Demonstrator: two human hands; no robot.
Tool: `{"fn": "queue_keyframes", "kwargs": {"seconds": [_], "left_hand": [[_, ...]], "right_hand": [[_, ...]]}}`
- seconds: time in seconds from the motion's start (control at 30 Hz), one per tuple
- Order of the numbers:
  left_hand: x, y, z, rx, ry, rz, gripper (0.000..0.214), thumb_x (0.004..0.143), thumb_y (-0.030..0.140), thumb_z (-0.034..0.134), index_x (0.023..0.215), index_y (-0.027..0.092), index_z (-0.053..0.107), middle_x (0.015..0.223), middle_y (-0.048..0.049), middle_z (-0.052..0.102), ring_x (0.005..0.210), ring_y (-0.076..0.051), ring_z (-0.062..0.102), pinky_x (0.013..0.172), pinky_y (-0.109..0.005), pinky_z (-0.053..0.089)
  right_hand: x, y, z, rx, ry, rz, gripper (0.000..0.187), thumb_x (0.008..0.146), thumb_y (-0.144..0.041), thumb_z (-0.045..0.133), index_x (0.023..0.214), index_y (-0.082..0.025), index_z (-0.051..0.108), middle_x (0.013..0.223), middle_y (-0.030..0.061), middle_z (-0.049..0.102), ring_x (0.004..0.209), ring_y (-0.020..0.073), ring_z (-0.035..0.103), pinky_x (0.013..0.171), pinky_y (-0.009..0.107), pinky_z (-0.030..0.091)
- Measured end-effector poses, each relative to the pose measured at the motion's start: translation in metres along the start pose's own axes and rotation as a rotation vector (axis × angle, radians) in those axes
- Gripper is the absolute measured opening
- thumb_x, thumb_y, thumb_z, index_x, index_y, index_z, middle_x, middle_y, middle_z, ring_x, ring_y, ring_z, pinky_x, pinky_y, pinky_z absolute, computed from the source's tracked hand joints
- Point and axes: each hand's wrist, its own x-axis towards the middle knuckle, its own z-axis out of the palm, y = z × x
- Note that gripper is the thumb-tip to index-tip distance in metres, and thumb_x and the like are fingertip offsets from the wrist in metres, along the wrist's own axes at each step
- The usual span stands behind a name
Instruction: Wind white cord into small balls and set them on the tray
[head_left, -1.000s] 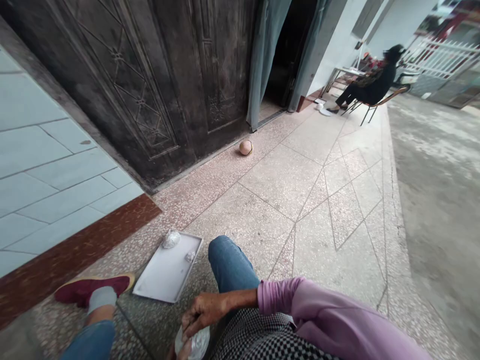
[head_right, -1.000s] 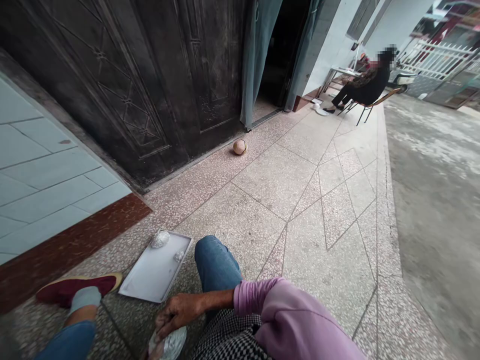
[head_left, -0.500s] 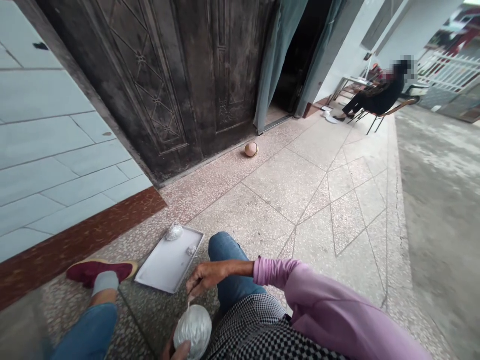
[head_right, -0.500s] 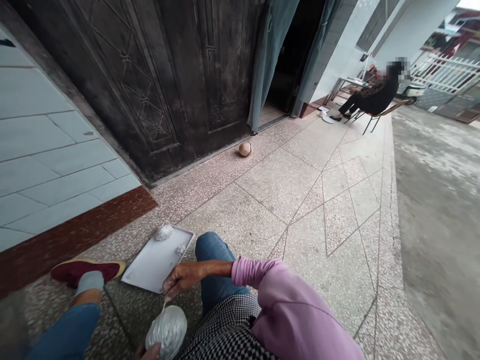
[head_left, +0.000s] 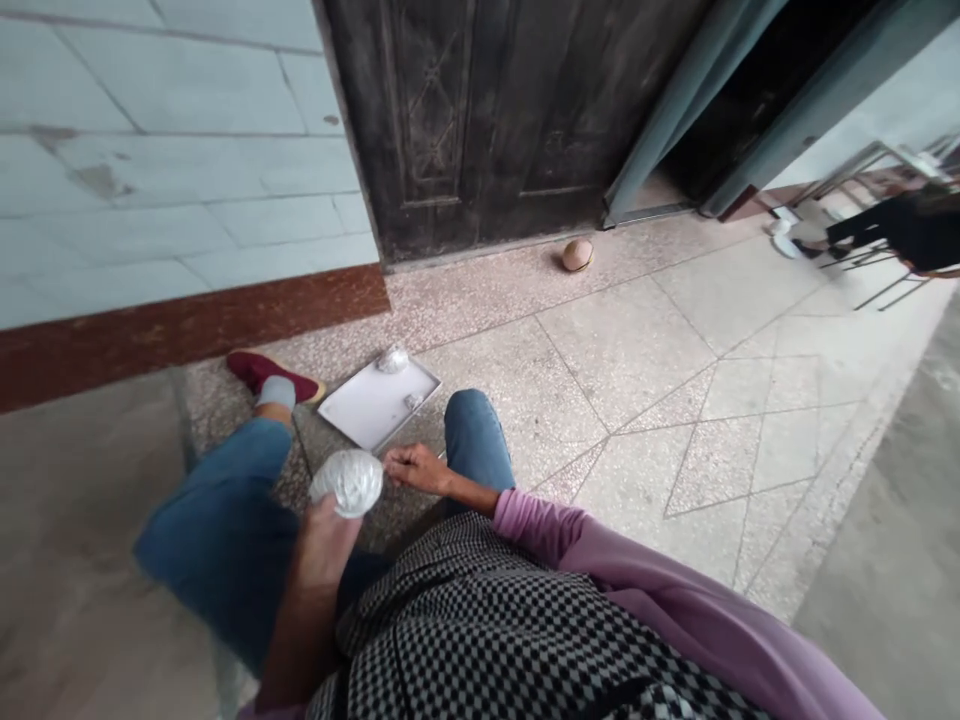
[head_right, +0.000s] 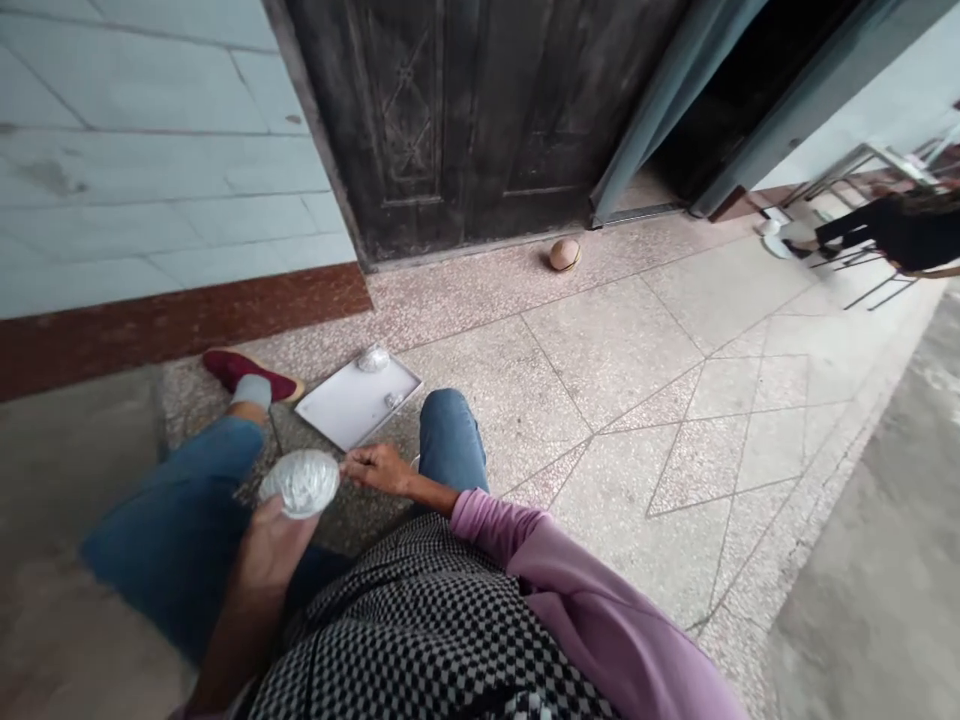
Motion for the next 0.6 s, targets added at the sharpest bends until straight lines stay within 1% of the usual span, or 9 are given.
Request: {"fn": "queue_keyframes", "kwargs": {"seconds": [0.07, 0.13, 0.2, 0.3, 0.37, 0.47, 0.53, 0.6], "left_hand": [[0.007, 0.000, 0.001, -0.138, 0.051, 0.113, 0.050, 0.068, 0.053, 0.102, 0.109, 0.031, 0.083, 0.101, -0.0078, 0.090, 0.119, -0.041, 0.091, 0.109, -0.051, 0.083], [0.015, -0.001, 0.002, -0.185, 0.100, 0.155, 0.048, 0.067, 0.049, 0.104, 0.101, 0.029, 0.076, 0.104, -0.0077, 0.090, 0.121, -0.035, 0.089, 0.109, -0.043, 0.080], [0.023, -0.003, 0.004, -0.214, 0.121, 0.256, 0.049, 0.068, 0.048, 0.103, 0.100, 0.028, 0.072, 0.106, -0.0090, 0.089, 0.122, -0.033, 0.087, 0.109, -0.042, 0.078], [0.031, -0.009, 0.007, -0.189, 0.135, 0.325, 0.055, 0.067, 0.052, 0.106, 0.101, 0.027, 0.072, 0.109, -0.0090, 0.087, 0.123, -0.032, 0.086, 0.108, -0.041, 0.076], [0.034, -0.014, 0.006, -0.155, 0.150, 0.345, 0.060, 0.065, 0.054, 0.108, 0.105, 0.026, 0.075, 0.112, -0.0080, 0.087, 0.119, -0.030, 0.084, 0.104, -0.039, 0.074], [0.033, -0.018, -0.003, -0.069, 0.192, 0.340, 0.070, 0.062, 0.047, 0.115, 0.118, 0.023, 0.079, 0.115, -0.0028, 0.085, 0.111, -0.023, 0.078, 0.100, -0.035, 0.066], [0.031, -0.021, -0.012, 0.031, 0.194, 0.311, 0.078, 0.063, 0.040, 0.119, 0.127, 0.022, 0.079, 0.116, 0.0011, 0.084, 0.109, -0.021, 0.073, 0.099, -0.034, 0.060], [0.026, -0.023, -0.019, 0.119, 0.147, 0.259, 0.080, 0.067, 0.036, 0.119, 0.133, 0.020, 0.079, 0.115, 0.0020, 0.084, 0.109, -0.022, 0.071, 0.100, -0.035, 0.056]], "right_hand": [[-0.008, 0.001, 0.005, -0.052, -0.002, -0.004, 0.059, 0.131, -0.056, 0.081, 0.085, -0.021, 0.070, 0.069, -0.0050, 0.062, 0.069, 0.0145, 0.057, 0.074, 0.027, 0.045], [-0.016, 0.000, 0.009, -0.096, -0.026, -0.011, 0.053, 0.131, -0.050, 0.079, 0.087, -0.020, 0.073, 0.072, -0.0044, 0.063, 0.074, 0.0155, 0.058, 0.078, 0.028, 0.046], [-0.024, 0.000, 0.013, -0.129, -0.071, -0.025, 0.053, 0.130, -0.052, 0.080, 0.088, -0.020, 0.074, 0.075, -0.0037, 0.063, 0.079, 0.0167, 0.059, 0.081, 0.029, 0.046], [-0.039, -0.002, 0.019, -0.145, -0.160, -0.079, 0.059, 0.130, -0.062, 0.080, 0.088, -0.021, 0.073, 0.080, -0.0021, 0.066, 0.085, 0.0186, 0.063, 0.083, 0.030, 0.048], [-0.051, -0.005, 0.021, -0.136, -0.208, -0.125, 0.060, 0.129, -0.066, 0.080, 0.089, -0.021, 0.073, 0.085, -0.0003, 0.070, 0.088, 0.0202, 0.067, 0.085, 0.032, 0.051], [-0.065, -0.016, 0.016, -0.118, -0.285, -0.196, 0.058, 0.126, -0.071, 0.081, 0.094, -0.024, 0.077, 0.093, 0.0020, 0.078, 0.091, 0.0231, 0.071, 0.089, 0.035, 0.055], [-0.067, -0.028, 0.004, -0.130, -0.324, -0.243, 0.058, 0.124, -0.076, 0.082, 0.095, -0.025, 0.077, 0.094, 0.0020, 0.078, 0.090, 0.0243, 0.072, 0.089, 0.037, 0.056], [-0.063, -0.042, -0.012, -0.165, -0.316, -0.286, 0.060, 0.122, -0.079, 0.082, 0.095, -0.026, 0.076, 0.093, 0.0019, 0.076, 0.089, 0.0244, 0.071, 0.089, 0.037, 0.054]]}}
